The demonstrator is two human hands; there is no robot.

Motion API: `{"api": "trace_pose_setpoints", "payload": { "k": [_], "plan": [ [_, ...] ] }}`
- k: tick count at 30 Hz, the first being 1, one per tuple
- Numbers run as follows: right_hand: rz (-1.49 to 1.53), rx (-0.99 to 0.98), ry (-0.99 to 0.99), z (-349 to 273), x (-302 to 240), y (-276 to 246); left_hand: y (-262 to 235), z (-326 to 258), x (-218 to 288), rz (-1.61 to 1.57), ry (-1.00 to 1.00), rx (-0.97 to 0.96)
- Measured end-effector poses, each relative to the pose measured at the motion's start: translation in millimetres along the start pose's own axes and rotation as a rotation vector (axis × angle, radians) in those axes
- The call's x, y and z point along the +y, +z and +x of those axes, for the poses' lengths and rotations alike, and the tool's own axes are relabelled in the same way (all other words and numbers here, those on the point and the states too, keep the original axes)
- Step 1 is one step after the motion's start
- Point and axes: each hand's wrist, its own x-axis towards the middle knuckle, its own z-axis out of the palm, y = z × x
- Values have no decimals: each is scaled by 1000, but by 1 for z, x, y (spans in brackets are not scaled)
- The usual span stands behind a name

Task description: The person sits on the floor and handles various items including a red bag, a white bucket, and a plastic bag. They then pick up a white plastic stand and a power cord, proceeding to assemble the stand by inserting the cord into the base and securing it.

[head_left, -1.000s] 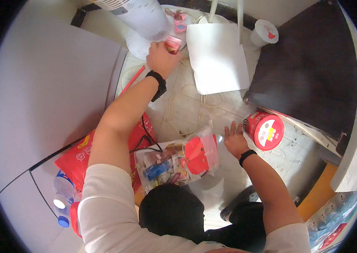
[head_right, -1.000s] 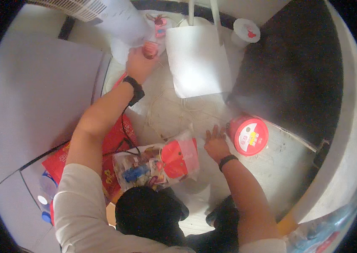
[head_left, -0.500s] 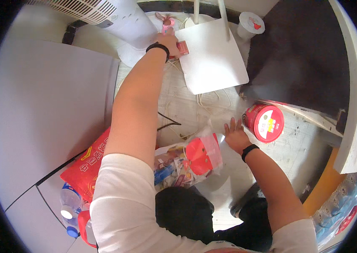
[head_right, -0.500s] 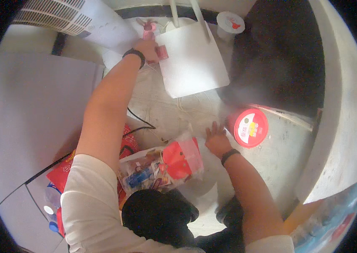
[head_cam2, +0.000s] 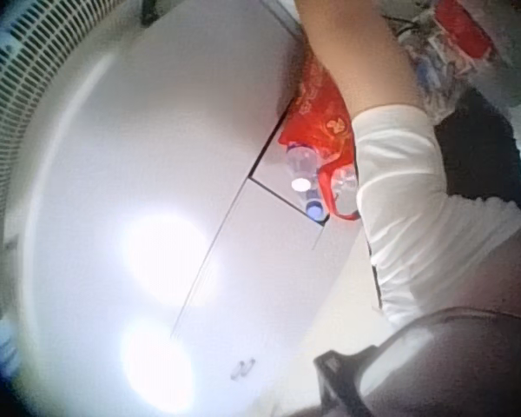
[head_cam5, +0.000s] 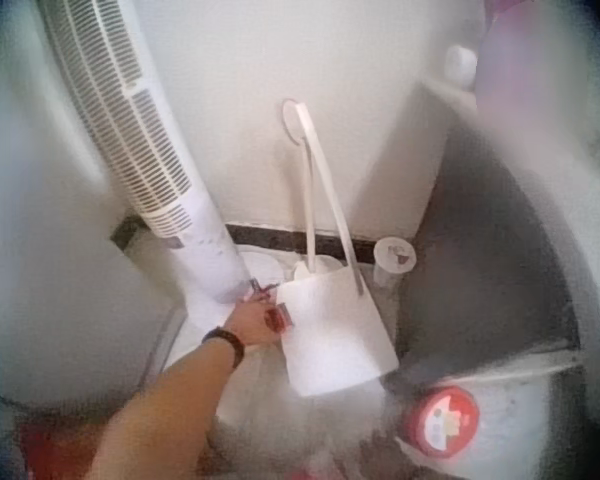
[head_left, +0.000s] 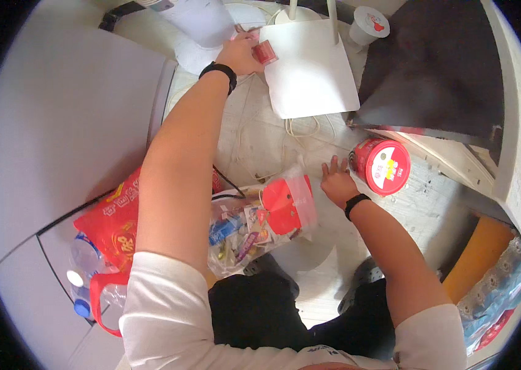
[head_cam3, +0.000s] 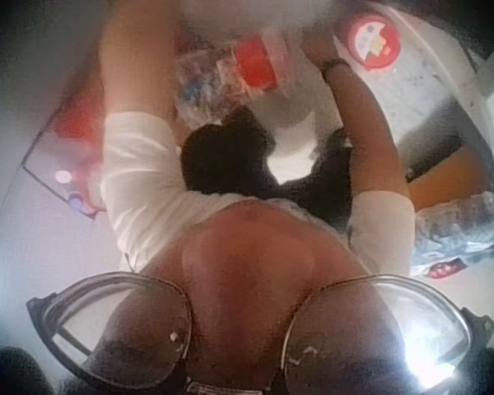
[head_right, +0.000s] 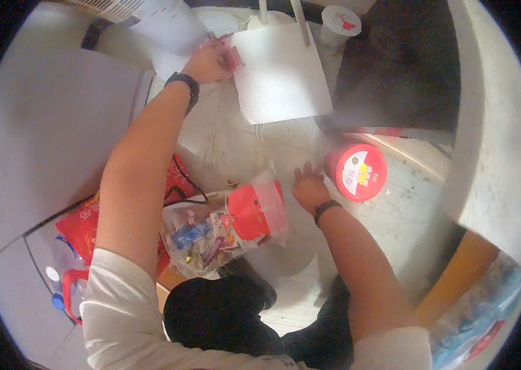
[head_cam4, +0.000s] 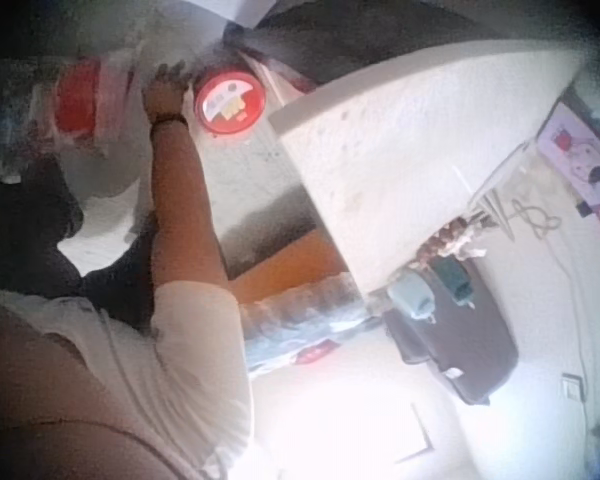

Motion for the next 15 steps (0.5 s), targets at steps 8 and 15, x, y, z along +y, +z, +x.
{"api": "trace_pose_setpoints", "payload": {
  "k": [8, 15],
  "plan": [
    [-294, 1, -154, 3, 2, -10, -109, -53, 34, -766, -193, -140],
    [-256, 19, -191, -8, -1, -21, -214, -139, 95, -1153, -370, 122]
  ]
}}
